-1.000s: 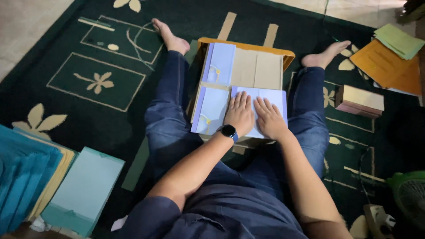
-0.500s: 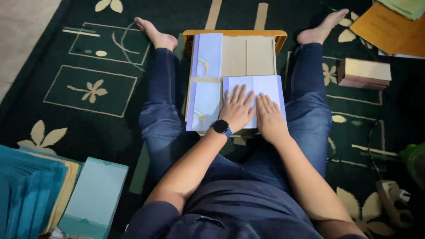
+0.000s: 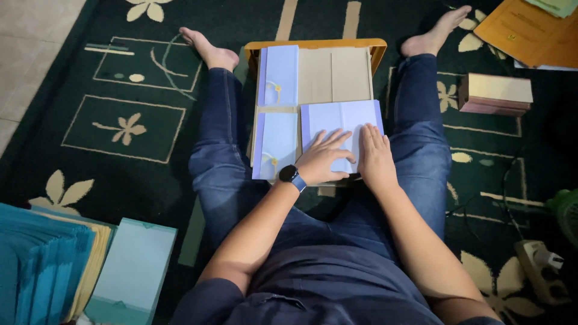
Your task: Folding paper sheets and organizing them into a cardboard tray to assemble booklets.
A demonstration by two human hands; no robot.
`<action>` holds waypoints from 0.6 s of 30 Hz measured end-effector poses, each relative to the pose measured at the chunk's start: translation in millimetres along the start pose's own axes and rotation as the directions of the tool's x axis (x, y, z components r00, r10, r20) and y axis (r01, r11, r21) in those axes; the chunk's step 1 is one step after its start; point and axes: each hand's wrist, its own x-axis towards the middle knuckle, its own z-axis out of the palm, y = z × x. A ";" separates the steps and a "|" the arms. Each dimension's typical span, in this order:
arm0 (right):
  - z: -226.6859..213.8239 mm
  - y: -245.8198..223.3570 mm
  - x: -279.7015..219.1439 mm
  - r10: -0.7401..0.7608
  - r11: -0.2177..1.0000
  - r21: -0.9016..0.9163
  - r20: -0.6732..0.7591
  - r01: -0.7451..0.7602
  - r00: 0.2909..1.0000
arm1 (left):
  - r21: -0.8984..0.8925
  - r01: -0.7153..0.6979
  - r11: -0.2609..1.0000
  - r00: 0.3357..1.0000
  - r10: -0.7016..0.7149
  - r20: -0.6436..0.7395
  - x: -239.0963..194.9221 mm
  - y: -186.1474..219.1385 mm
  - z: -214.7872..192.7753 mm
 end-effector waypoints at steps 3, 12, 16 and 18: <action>-0.2 -0.8 0.1 0.003 1.000 -0.013 -0.006 -0.003 1.000 | -0.011 -0.010 1.000 1.000 0.009 -0.015 -1.0 -0.7 -1.1; -0.1 -1.1 2.9 0.028 0.999 -0.042 0.024 -0.027 0.999 | -0.007 -0.069 0.998 0.996 0.069 -0.052 -0.3 -5.6 9.7; 4.6 3.9 3.9 0.038 0.999 -0.024 0.042 -0.037 0.998 | -0.081 -0.108 0.991 0.985 0.095 -0.142 -2.6 -9.8 17.0; 8.4 7.6 2.8 0.045 0.999 -0.005 0.058 -0.044 0.997 | -0.287 -0.103 0.952 0.971 0.033 -0.236 -10.4 -5.8 19.2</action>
